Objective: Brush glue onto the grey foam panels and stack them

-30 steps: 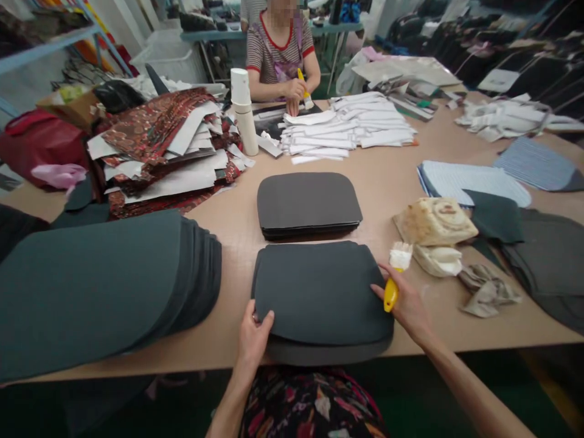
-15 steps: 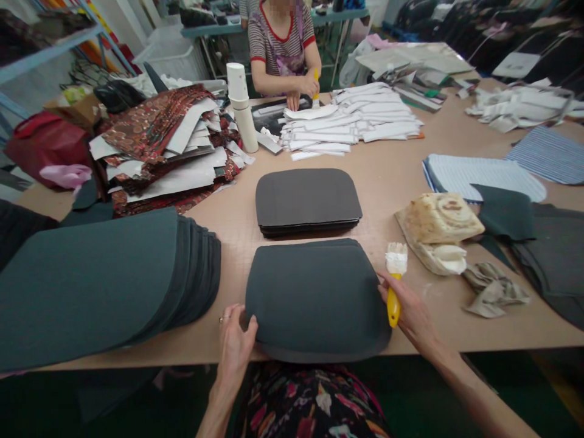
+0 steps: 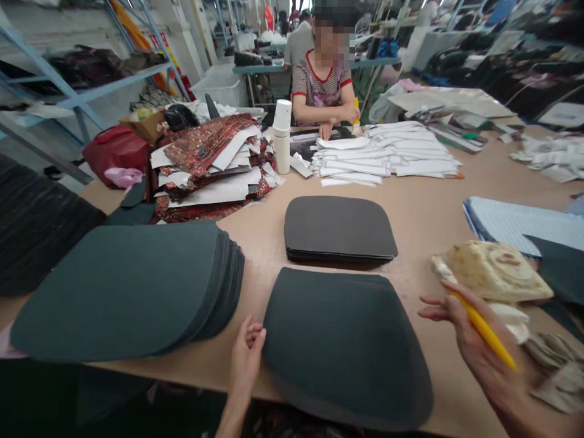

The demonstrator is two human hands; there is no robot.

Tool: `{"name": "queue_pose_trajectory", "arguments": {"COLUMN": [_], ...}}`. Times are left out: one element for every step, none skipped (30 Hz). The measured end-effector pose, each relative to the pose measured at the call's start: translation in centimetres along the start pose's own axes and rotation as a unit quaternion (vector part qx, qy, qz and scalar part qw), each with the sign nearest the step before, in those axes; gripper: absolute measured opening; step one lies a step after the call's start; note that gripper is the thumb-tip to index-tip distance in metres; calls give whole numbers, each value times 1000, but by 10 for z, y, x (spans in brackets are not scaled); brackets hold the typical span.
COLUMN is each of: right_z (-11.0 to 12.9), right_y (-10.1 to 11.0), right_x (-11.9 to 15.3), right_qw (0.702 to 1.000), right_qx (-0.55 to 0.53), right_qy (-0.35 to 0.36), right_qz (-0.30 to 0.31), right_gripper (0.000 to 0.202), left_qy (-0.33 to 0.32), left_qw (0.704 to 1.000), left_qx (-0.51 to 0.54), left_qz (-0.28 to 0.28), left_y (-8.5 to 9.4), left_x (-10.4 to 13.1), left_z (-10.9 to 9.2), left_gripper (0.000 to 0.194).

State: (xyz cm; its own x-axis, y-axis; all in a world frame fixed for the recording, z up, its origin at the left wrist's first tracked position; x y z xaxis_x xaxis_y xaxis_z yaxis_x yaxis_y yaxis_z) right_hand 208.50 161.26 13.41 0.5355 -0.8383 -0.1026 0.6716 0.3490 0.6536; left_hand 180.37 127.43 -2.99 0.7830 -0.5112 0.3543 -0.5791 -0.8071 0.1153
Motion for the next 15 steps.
{"name": "queue_pose_trajectory", "arguments": {"right_z": [-8,-16,-23,-28,-31,-34,-35,-37,-39,-43,-48,-53,-58,-61,-62], "right_y": [-9,-17,-24,-31,-38,-47,-56,-64,-71,-76,-79,-82,-83,-82,-79], "right_x": [7,15,24,33,42,49,56,61,64,66,67,67,66,65,64], "right_qw": [1000,999,998,998,997,995,992,988,984,981,979,978,977,977,976], "right_qx": [-10,-16,-15,-4,15,35,56,76,93,106,113,118,121,124,127], "right_qy": [-12,-18,-21,-14,-1,18,41,64,85,100,109,112,110,107,102], "right_qz": [18,35,48,59,75,91,107,119,126,127,127,130,134,139,144], "right_gripper": [44,44,42,40,38,36,33,31,29,28,26,26,27,28,30], "left_qy": [1,4,5,4,2,0,-2,-4,-5,-5,-4,-2,1,4,6], "left_qw": [1000,1000,1000,1000,1000,1000,1000,999,999,999,999,999,998,998,998], "left_qx": [2,4,6,8,9,10,9,8,5,2,-1,-6,-11,-18,-25], "left_qz": [4,9,13,18,21,24,27,31,35,39,45,51,57,61,62], "left_y": [1,1,1,0,0,-1,-1,-2,-3,-5,-6,-8,-10,-11,-11], "left_x": [-2,-4,-6,-7,-8,-8,-8,-8,-7,-6,-5,-4,-3,-2,0], "left_z": [0,1,2,2,1,1,0,-2,-3,-4,-5,-6,-6,-5,-5], "left_gripper": [58,55,53,51,50,50,49,49,50,50,51,51,51,50,49]}}
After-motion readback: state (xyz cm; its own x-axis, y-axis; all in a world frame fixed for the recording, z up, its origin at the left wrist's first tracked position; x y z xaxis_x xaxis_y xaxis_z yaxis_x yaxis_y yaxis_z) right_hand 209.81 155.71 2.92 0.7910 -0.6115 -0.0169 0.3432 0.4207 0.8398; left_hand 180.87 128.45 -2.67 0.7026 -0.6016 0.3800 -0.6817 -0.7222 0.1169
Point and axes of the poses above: each hand's wrist, its own x-axis away from the middle knuckle, its own y-axis out of the back of the hand, z = x × y, the point moved 10 cm from there along -x, towards the middle knuckle, and after that the axes turned 14 degrees about z, right-handed, at the moved point
